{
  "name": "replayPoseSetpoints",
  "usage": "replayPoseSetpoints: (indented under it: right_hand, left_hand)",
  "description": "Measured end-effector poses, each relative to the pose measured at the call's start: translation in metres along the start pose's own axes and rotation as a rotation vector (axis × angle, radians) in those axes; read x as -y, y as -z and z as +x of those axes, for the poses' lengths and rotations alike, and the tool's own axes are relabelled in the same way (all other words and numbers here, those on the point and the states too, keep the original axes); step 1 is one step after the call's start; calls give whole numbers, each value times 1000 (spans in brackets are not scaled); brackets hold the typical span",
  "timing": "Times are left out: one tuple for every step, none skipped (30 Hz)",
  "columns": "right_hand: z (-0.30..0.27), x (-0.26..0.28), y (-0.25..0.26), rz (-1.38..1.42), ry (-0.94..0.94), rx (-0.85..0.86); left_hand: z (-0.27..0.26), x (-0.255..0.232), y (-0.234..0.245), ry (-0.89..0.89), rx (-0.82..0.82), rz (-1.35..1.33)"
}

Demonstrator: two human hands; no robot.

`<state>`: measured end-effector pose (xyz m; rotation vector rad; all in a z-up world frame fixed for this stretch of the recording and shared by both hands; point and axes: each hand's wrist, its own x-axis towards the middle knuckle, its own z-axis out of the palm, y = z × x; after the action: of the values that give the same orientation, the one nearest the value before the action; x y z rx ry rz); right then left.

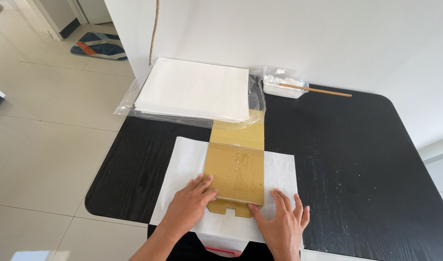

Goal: Folding white paper sheets around a gold template and applying glue to the edges with a brush.

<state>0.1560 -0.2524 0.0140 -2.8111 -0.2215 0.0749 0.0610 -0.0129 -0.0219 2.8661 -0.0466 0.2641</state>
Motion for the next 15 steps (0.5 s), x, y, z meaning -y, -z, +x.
replayPoseSetpoints:
  right_hand:
    - [-1,1,1,5,3,9]
    - [-2,-1,0,6,6,6]
    - [-3,-3,-1,-14,33,15]
    - [-3,-4,-2,-34,60,24]
    - [-4,-3,1,-32,65,21]
    - [-4,-3,3,-48,54,66]
    - [-4,-3,6,-63,44,111]
    - [-3,-1,11,-63,44,107]
    - [-2,1,16,-70,51,146]
    - [-3,3,21,-78,56,187]
    - [-1,4,25,-78,55,185]
    - [2,6,28,-79,64,214]
    - [4,8,32,-79,73,244]
    - [8,9,34,-77,75,238]
    - [12,10,36,-87,75,254]
  left_hand:
    - [-1,1,-1,6,7,6]
    - [-1,1,-2,7,3,8]
    - [-1,1,-2,-4,-36,-11]
    - [0,2,-1,-16,-75,-29]
    - [-2,4,-2,-14,-79,-25]
    - [-2,6,-2,5,-38,-48]
    - [-3,7,-3,23,3,-72]
    - [-1,9,-3,21,0,-71]
    - [1,11,-2,26,27,-102]
    - [2,12,-2,31,56,-135]
    - [6,10,-1,29,55,-136]
    - [10,9,0,46,70,-143]
    - [14,8,3,63,85,-151]
    - [20,7,5,60,80,-147]
    - [25,6,8,89,115,-171]
